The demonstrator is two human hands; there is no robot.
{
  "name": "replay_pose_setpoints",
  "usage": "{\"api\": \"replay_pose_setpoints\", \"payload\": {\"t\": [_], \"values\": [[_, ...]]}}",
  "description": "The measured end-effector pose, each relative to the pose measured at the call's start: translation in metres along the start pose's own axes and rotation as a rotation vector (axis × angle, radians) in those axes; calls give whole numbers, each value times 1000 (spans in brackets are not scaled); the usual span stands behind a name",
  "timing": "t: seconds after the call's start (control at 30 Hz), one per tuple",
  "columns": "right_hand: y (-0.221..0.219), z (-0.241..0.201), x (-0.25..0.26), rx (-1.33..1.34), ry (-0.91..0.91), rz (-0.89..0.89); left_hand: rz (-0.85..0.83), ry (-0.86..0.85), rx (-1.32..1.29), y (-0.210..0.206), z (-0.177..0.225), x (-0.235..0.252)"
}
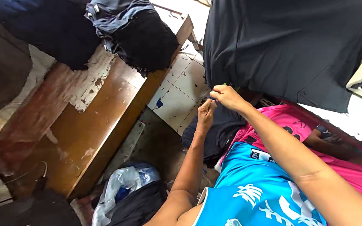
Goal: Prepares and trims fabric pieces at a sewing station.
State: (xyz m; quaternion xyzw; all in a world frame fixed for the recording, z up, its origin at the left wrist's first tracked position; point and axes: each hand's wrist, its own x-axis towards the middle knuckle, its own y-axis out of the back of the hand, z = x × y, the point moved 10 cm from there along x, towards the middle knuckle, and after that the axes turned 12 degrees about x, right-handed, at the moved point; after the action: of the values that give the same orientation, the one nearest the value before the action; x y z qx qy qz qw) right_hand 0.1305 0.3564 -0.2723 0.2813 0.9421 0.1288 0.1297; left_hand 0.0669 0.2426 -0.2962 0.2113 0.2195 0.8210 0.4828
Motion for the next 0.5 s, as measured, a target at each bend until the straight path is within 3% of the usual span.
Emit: {"api": "replay_pose_setpoints", "payload": {"t": [0.13, 0.27, 0.33, 0.4, 0.5], "values": [[5, 2, -17, -122, -13, 70, -73, -80, 164, -15, 7, -15], [32, 35, -77, 131, 1, 99, -386, 66, 470, -50, -19, -36], [47, 60, -126, 340, -28, 62, -490, 150, 531, -61, -13, -41], [62, 78, -178, 578, -50, 48, -380, 13, 485, -62, 34, -28], [84, 101, -250, 856, -23, 170, -198, -355, 334, -74, 140, -11]]}}
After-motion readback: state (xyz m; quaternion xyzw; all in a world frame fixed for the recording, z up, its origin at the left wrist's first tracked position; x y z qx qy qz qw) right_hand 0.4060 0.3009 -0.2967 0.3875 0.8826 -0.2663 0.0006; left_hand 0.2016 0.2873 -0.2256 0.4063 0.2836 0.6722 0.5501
